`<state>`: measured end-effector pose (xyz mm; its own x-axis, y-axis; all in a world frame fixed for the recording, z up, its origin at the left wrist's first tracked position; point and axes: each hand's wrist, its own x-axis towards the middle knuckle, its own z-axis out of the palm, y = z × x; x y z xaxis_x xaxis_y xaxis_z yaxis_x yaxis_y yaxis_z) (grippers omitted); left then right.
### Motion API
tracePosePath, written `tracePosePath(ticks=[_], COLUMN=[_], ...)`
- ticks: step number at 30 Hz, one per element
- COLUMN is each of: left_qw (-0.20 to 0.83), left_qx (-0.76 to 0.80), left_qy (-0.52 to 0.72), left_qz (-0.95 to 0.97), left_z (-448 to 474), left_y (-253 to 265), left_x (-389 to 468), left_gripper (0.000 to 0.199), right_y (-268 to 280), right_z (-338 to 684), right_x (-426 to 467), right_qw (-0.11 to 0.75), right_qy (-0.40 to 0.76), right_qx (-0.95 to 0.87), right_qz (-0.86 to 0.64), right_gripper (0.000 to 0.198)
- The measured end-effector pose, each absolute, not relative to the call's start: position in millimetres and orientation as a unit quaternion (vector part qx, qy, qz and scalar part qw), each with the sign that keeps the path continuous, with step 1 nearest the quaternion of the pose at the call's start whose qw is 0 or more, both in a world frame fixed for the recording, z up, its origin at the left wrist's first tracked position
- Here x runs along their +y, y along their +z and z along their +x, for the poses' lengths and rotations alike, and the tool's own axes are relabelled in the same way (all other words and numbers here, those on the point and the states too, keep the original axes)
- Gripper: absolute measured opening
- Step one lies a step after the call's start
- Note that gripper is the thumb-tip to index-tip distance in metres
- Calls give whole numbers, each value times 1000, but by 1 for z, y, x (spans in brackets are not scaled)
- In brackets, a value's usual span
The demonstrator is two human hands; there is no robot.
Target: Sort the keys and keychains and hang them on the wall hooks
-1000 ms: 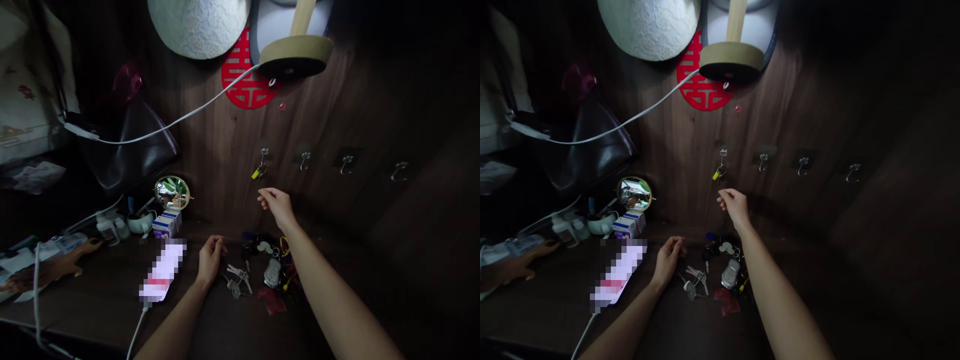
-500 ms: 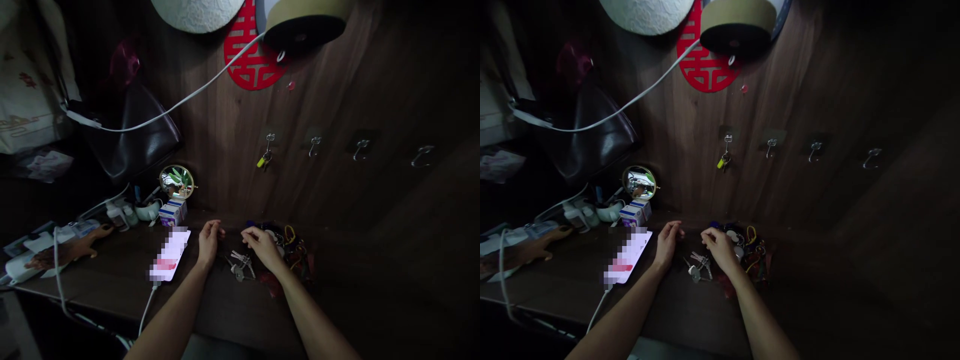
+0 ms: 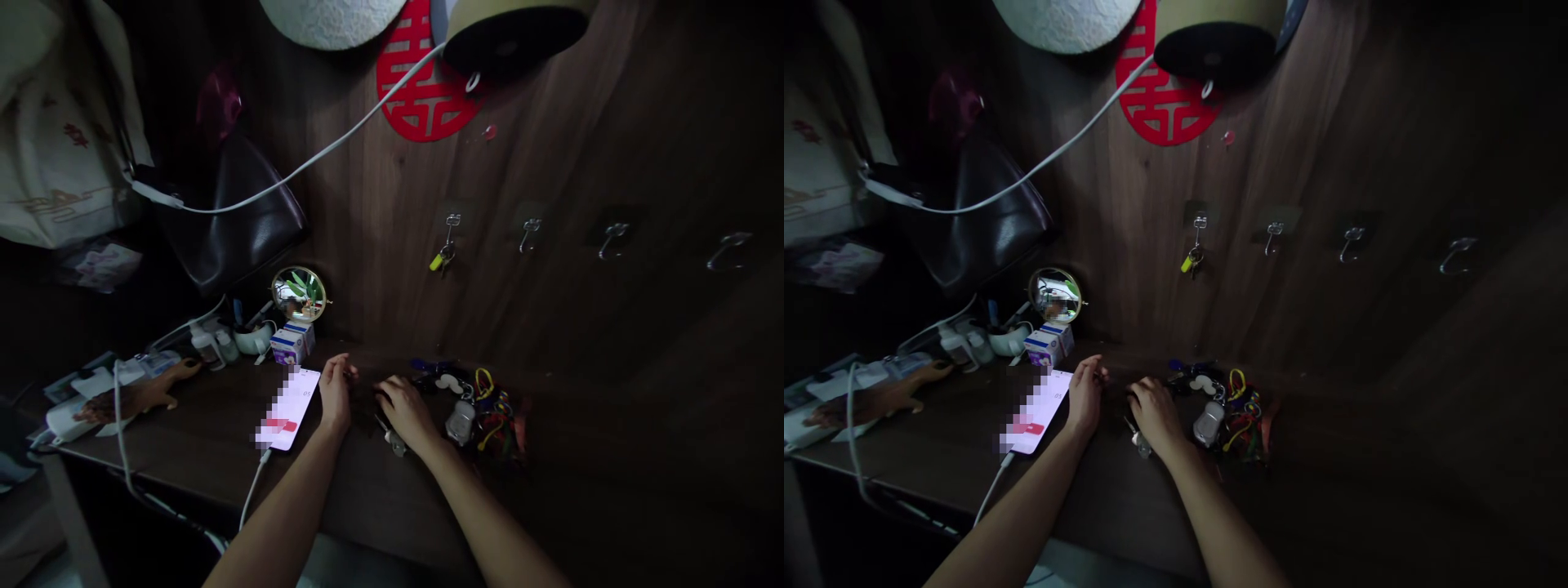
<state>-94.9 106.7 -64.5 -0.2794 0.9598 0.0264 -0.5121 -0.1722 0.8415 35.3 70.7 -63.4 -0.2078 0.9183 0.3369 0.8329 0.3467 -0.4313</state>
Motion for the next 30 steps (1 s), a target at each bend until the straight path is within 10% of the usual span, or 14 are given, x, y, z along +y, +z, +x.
tracePosePath(ticks=[30], left_qw=[532], left_qx=[327], left_qy=[508], left_qz=[593], left_z=[-75], left_y=[-65], left_x=[84], left_gripper=[29], right_y=[-47], right_z=[61], right_x=[67], right_qw=[609], right_qy=[309], right_qx=[-517], right_qz=[-517], right_gripper=[30])
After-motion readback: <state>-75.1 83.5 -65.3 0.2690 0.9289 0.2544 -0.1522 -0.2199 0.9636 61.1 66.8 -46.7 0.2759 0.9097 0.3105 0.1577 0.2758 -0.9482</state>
